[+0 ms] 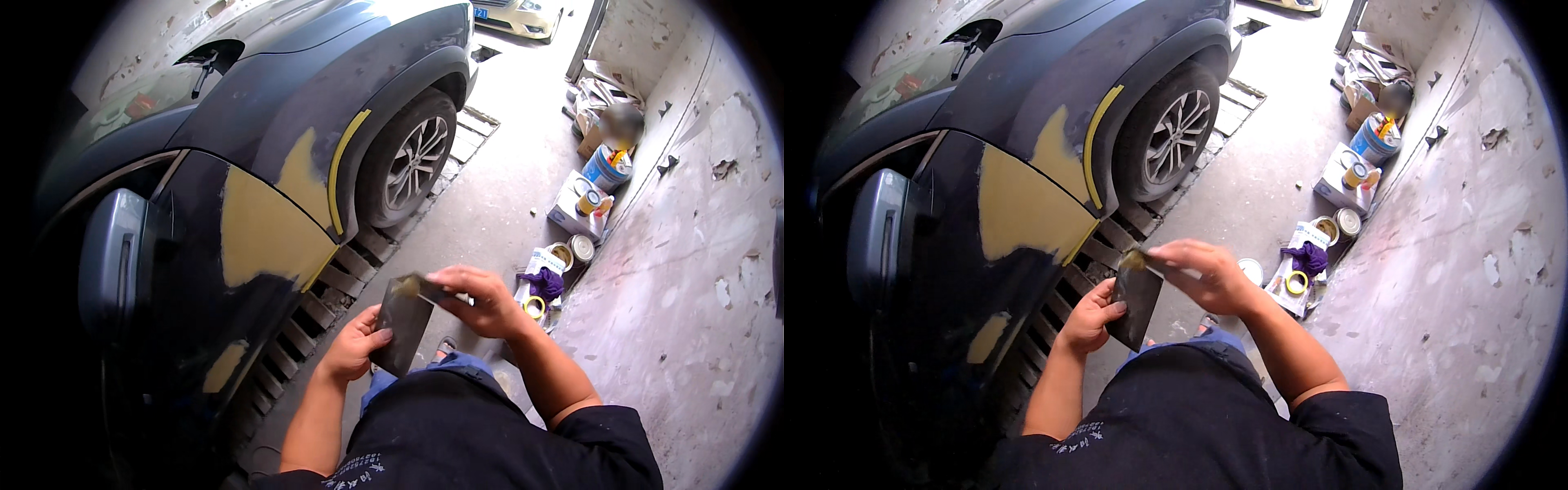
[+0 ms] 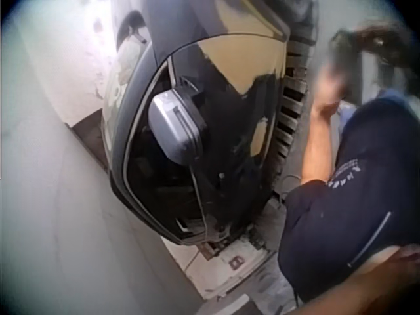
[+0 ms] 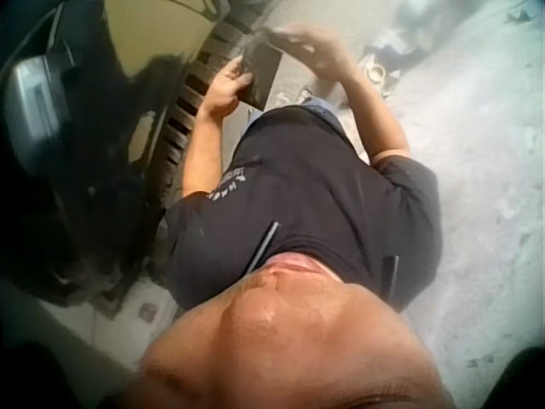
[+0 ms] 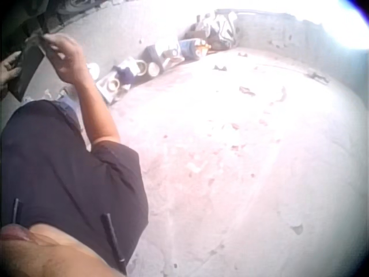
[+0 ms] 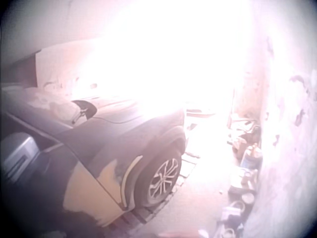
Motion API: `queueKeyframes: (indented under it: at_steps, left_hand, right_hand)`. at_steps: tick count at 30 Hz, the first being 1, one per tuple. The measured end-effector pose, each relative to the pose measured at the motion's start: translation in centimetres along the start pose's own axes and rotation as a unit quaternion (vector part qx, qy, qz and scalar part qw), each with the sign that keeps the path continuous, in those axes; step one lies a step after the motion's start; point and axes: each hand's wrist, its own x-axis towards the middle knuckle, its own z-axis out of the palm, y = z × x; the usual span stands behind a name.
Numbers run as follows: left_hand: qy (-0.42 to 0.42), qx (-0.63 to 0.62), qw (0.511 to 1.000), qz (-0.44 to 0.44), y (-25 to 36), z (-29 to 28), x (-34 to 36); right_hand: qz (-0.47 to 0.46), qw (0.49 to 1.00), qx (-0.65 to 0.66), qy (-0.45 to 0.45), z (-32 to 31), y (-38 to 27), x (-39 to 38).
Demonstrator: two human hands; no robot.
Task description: The person sands a beige filler patch on the front fender of a dark gray car using a sanding block and sandpaper. They repeatedly rub the surface, check smoothness with their hand, and adjust the sandpaper on the block.
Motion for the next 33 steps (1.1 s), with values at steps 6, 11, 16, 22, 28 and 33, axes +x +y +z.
queueKeyframes:
  at_steps: [6, 11, 16, 22, 28, 33]
  left_hand:
    - [0.0, 0.054, 0.999, 0.005, -0.4, -0.2, 0.7]
    - [0.005, 0.052, 0.999, 0.008, -2.0, -0.3, 0.6]
    - [0.004, 0.051, 0.999, 0.001, -2.5, -0.3, 0.6]
    - [0.0, 0.035, 0.999, 0.011, -2.8, 0.3, 0.5]
    - [0.033, 0.004, 0.994, 0.105, -1.2, 3.1, 3.3]
    - [0.064, -0.039, 0.989, 0.13, -3.2, 4.1, 5.8]
  right_hand:
    - [-0.102, 0.987, -0.074, -0.1, -0.4, 0.9, -0.5]
    - [-0.115, 0.98, -0.098, -0.126, -0.2, 2.0, -1.6]
    - [-0.098, 0.979, -0.126, -0.128, -0.3, 2.9, -2.9]
    - [-0.074, 0.963, -0.209, -0.154, -1.4, 4.6, -5.0]
    - [0.172, 0.977, -0.098, 0.072, -2.6, 6.8, -8.8]
    - [0.314, 0.944, 0.061, 0.076, -3.3, 2.7, -9.1]
